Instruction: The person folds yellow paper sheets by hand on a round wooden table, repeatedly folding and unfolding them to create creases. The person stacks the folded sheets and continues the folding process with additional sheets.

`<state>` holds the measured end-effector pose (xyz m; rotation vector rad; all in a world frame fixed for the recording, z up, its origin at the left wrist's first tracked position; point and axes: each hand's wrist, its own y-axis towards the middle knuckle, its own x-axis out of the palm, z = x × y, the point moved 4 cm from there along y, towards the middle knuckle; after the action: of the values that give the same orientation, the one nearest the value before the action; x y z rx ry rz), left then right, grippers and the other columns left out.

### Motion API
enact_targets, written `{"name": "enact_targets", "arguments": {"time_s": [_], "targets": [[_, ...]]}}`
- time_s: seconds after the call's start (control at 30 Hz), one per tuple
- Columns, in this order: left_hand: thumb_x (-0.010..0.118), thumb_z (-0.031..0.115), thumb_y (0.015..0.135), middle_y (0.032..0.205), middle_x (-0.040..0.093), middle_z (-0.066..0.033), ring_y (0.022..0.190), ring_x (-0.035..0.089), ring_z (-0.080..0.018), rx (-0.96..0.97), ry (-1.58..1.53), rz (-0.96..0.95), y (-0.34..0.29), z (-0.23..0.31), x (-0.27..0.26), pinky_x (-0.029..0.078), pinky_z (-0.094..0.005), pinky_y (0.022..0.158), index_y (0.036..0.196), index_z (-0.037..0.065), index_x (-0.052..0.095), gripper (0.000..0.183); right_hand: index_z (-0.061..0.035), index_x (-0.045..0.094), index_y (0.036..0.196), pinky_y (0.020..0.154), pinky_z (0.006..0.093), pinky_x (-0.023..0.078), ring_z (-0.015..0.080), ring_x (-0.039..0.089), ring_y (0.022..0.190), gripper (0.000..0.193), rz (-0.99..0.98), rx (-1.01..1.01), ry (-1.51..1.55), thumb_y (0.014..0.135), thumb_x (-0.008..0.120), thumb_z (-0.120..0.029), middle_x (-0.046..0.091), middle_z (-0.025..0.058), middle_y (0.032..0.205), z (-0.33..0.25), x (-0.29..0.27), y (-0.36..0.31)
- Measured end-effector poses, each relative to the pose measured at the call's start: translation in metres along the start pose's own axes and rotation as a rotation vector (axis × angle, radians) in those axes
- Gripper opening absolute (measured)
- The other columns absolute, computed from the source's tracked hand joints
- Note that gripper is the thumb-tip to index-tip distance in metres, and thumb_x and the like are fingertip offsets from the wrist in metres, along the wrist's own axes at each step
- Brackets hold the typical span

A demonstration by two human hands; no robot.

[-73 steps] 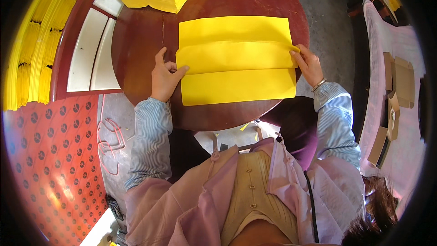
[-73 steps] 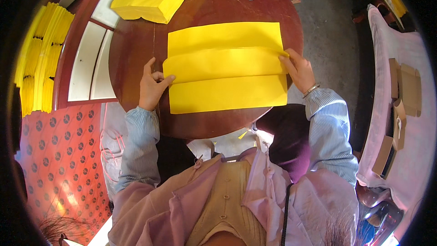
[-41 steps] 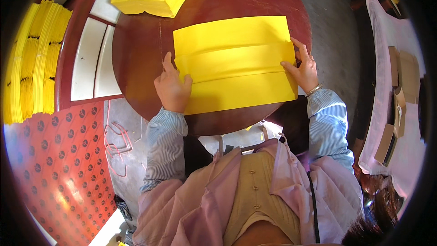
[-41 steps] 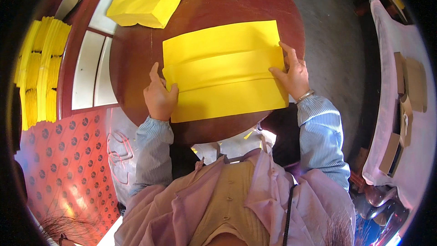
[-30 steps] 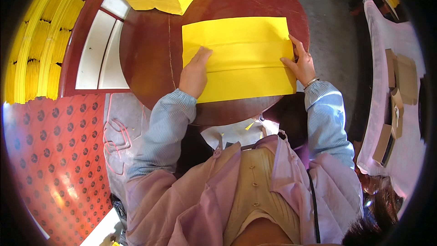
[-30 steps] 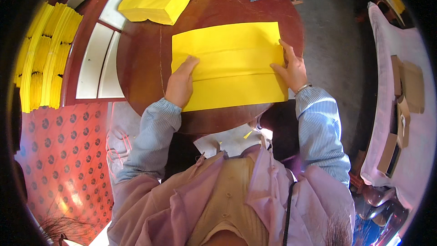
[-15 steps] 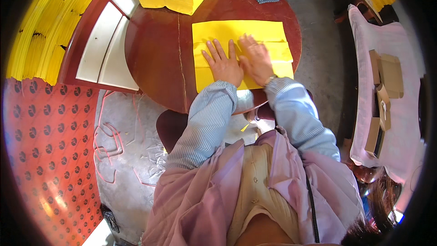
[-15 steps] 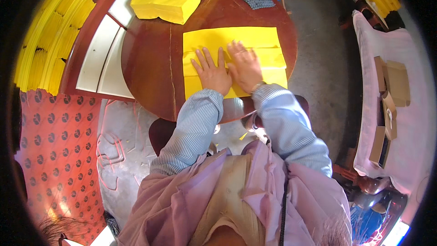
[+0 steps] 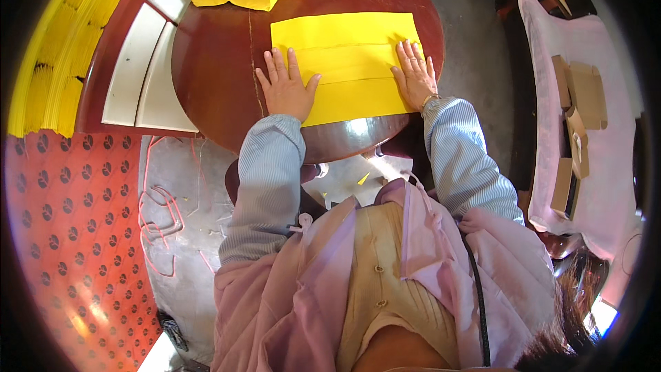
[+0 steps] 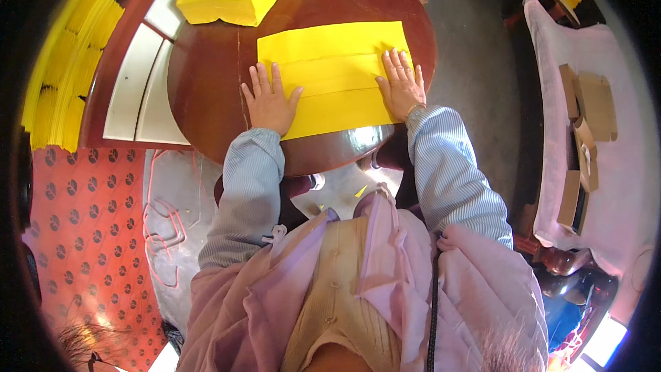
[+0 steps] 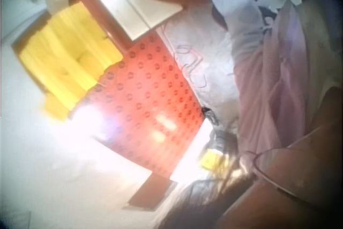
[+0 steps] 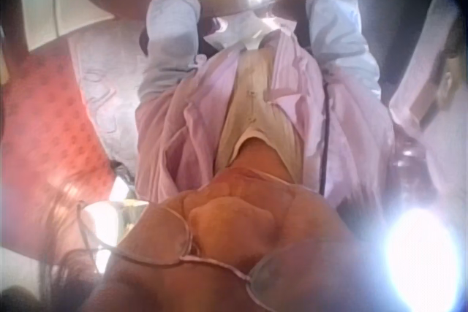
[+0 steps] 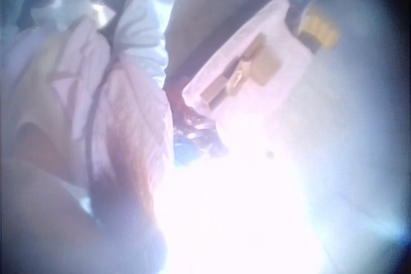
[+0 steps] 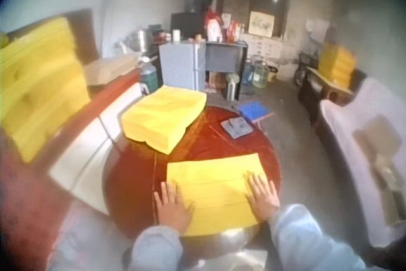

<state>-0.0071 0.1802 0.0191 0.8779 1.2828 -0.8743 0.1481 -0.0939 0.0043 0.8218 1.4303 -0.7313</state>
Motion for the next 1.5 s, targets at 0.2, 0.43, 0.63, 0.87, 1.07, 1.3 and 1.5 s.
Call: {"name": "enact_targets", "arguments": {"time_s": [0.2, 0.43, 0.63, 0.87, 1.07, 1.3, 1.5], "targets": [[0.058, 0.045, 0.104, 0.165, 0.04, -0.023, 0.16, 0.026, -0.0354, 0.348, -0.095, 0.089, -0.006, 0.011, -0.033, 0.022, -0.0566, 0.128, 0.158, 0.006, 0.045, 0.067, -0.023, 0.022, 0.171, 0.133, 0.0521, 0.003, 0.0204, 0.007, 0.166, 0.068, -0.052, 0.042, 0.051, 0.112, 0.032, -0.056, 0.014, 0.0016, 0.18, -0.005, -0.004, 0.0], [0.066, 0.014, 0.095, 0.134, 0.071, -0.0184, 0.127, 0.068, -0.0348, 0.671, 0.045, 0.267, 0.008, 0.025, -0.018, 0.06, -0.0422, 0.098, 0.134, 0.006, 0.066, 0.04, -0.0185, 0.052, 0.157, 0.131, 0.0586, 0.011, 0.0236, 0.027, 0.161, 0.055, 0.204, 0.009, 0.173, 0.108, 0.053, -0.044, 0.039, 0.0071, 0.17, -0.011, -0.033, -0.014], [0.063, 0.011, 0.095, 0.133, 0.07, -0.0226, 0.118, 0.071, -0.0368, 0.426, -0.154, 0.031, 0.021, 0.026, -0.049, 0.06, -0.0454, 0.097, 0.134, 0.008, 0.067, 0.04, 0.004, 0.057, 0.144, 0.103, 0.0396, 0.057, 0.0276, 0.072, 0.116, 0.057, -0.246, 0.389, 2.036, 0.109, 0.063, -0.039, 0.071, 0.0214, 0.13, -0.086, -0.027, -0.057], [0.068, 0.018, 0.097, 0.12, 0.076, -0.0157, 0.107, 0.074, -0.0334, 0.447, -0.298, 0.108, -0.045, 0.047, -0.113, 0.059, -0.0409, 0.091, 0.122, 0.006, 0.074, 0.028, -0.0009, 0.059, 0.135, 0.1, 0.0419, 0.058, 0.0294, 0.07, 0.115, 0.036, -0.181, 0.404, 2.281, 0.105, 0.062, -0.02, 0.07, 0.0151, 0.129, -0.119, -0.028, -0.007], [0.069, 0.01, 0.1, 0.108, 0.072, -0.0132, 0.096, 0.071, -0.0264, 0.041, -0.753, 0.559, -0.094, -0.02, -0.134, 0.058, -0.0377, 0.087, 0.109, 0.001, 0.074, 0.014, -0.0028, 0.05, 0.153, 0.105, 0.0384, 0.054, 0.0271, 0.068, 0.121, 0.062, -0.487, 0.165, 1.963, 0.094, 0.063, -0.012, 0.068, 0.0143, 0.137, -0.073, -0.046, 0.02], [0.069, 0.004, 0.095, 0.148, 0.057, -0.0205, 0.142, 0.049, -0.0416, -0.053, -0.651, 0.18, -0.1, -0.024, -0.03, 0.038, -0.0502, 0.12, 0.137, 0.004, 0.059, 0.044, 0.002, 0.057, 0.147, 0.105, 0.0332, 0.05, 0.0277, 0.066, 0.123, 0.059, -0.374, 0.288, 1.423, 0.091, 0.065, -0.016, 0.066, 0.0184, 0.14, -0.019, -0.003, 0.056], [0.069, 0.019, 0.099, 0.159, 0.051, -0.012, 0.156, 0.036, -0.0325, 0.187, -0.289, 0.114, -0.037, -0.038, -0.017, 0.019, -0.0635, 0.128, 0.149, 0.014, 0.056, 0.052, -0.004, 0.036, 0.161, 0.11, 0.0413, 0.053, 0.0353, 0.067, 0.123, 0.059, -0.307, 0.56, 1.842, 0.105, 0.054, -0.011, 0.054, 0.019, 0.155, 0.004, -0.007, 0.043]]}}
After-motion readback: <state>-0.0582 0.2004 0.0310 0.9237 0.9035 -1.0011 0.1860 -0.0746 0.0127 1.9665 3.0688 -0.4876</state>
